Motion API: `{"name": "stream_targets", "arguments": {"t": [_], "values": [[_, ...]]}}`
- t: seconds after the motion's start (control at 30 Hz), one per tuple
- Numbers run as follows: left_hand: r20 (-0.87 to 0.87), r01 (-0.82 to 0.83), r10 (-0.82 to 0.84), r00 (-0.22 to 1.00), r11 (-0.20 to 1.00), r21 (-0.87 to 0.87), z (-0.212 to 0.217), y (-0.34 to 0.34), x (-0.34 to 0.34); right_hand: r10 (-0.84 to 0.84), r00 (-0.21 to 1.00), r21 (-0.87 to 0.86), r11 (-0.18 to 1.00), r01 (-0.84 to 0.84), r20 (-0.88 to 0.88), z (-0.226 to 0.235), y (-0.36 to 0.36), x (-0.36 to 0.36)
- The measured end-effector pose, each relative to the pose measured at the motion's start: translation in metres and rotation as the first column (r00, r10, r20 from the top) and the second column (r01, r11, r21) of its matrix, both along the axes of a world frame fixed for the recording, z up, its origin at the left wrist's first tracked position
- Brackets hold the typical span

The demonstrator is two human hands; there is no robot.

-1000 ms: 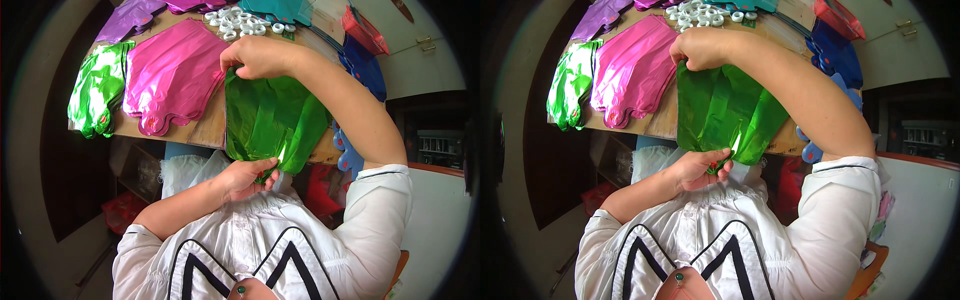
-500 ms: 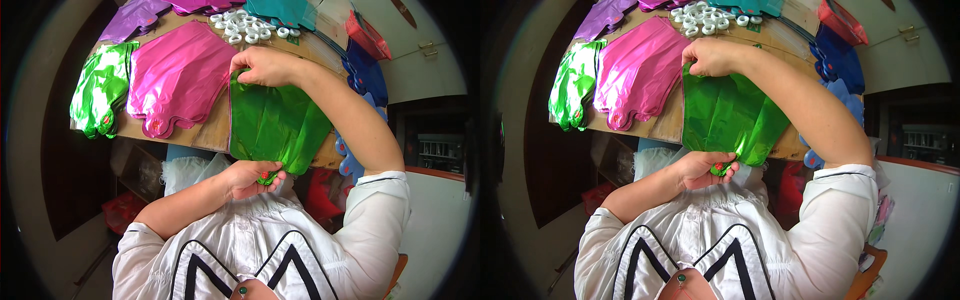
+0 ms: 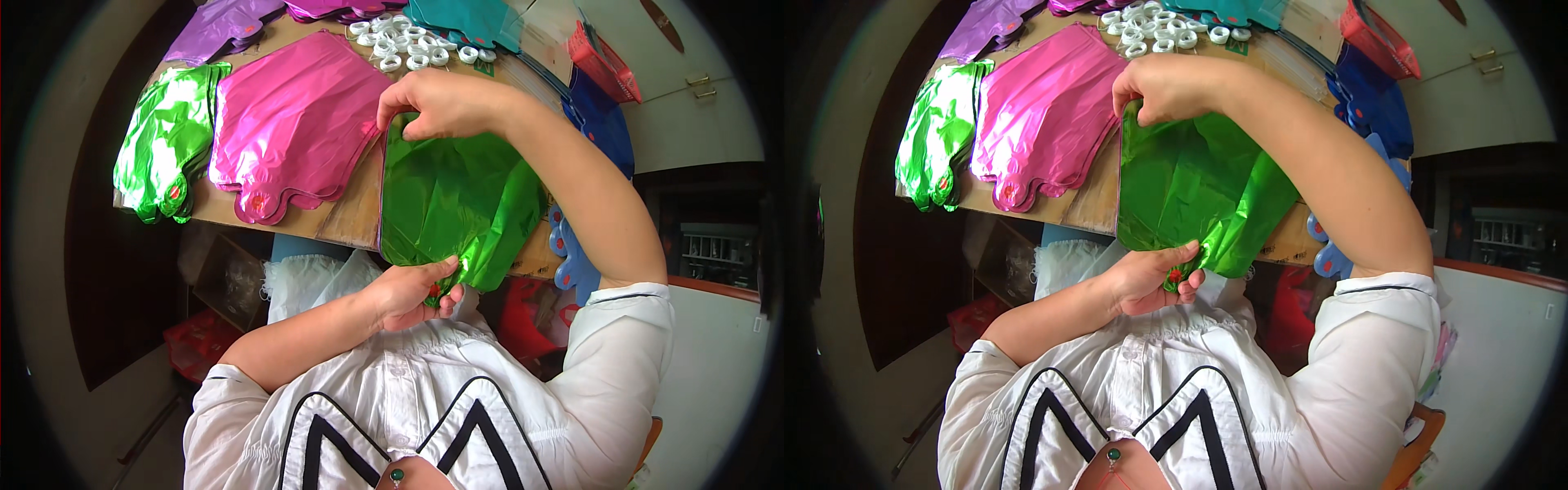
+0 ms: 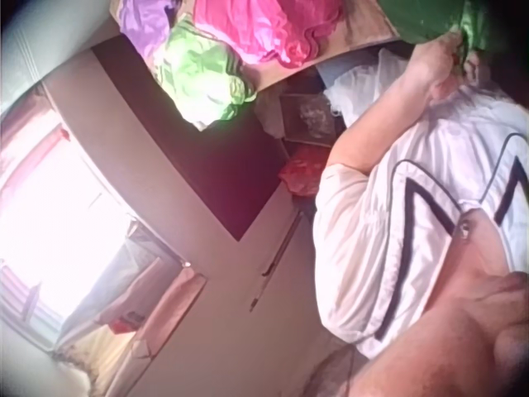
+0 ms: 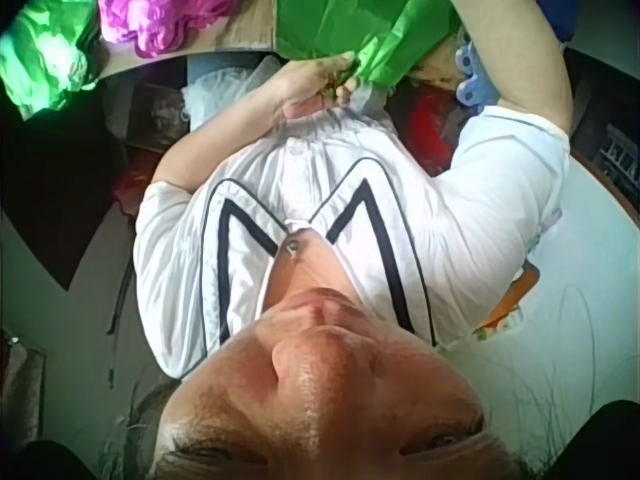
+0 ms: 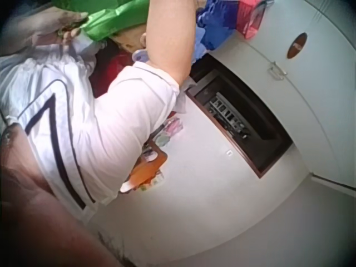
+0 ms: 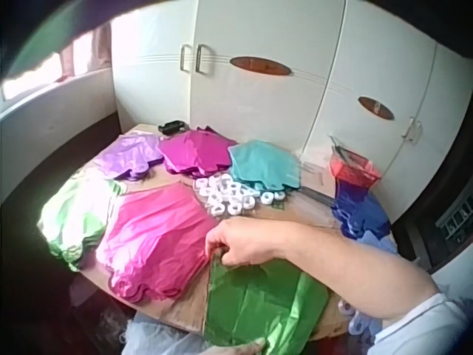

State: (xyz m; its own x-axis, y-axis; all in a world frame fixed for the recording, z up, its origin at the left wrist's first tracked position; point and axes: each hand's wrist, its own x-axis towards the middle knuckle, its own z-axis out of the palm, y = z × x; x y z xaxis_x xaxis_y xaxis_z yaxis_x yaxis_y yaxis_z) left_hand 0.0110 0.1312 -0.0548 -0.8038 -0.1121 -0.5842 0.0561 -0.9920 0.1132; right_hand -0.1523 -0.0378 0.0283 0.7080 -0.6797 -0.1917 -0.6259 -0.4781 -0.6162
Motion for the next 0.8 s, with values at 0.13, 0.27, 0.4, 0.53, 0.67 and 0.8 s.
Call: {"name": "stream_targets", "arguments": {"t": [0.13, 0.27, 0.4, 0.53, 0.67, 0.8], "values": [[-0.025, -0.003, 0.003, 1.000, 1.000, -0.003, -0.002, -0.001, 0.002, 0.025, 0.937, -0.185, 0.978, -0.094, -0.347, 0.028, 0.006, 0.012], [-0.040, -0.016, 0.017, 0.999, 1.000, 0.026, -0.006, 0.000, 0.003, 0.032, 0.906, -0.336, 0.922, -0.189, -0.421, 0.035, 0.025, 0.007], [-0.058, -0.013, 0.015, 0.998, 0.999, 0.033, -0.010, 0.001, 0.002, 0.156, 0.953, -0.582, 0.762, -0.283, -0.259, 0.029, 0.058, -0.036], [-0.137, -0.037, 0.031, 0.990, 0.998, -0.048, -0.017, 0.003, 0.001, 0.137, 0.985, -0.773, 0.613, -0.164, -0.101, -0.005, 0.091, -0.079], [-0.165, -0.057, 0.043, 0.985, 0.995, -0.084, -0.017, 0.003, 0.001, 0.081, 0.997, -0.786, 0.617, -0.044, 0.008, -0.030, 0.104, -0.089], [-0.192, -0.052, 0.040, 0.981, 0.997, -0.061, -0.023, 0.002, 0.003, 0.058, 0.996, -0.794, 0.608, 0.015, 0.063, -0.035, 0.111, -0.092]]}}
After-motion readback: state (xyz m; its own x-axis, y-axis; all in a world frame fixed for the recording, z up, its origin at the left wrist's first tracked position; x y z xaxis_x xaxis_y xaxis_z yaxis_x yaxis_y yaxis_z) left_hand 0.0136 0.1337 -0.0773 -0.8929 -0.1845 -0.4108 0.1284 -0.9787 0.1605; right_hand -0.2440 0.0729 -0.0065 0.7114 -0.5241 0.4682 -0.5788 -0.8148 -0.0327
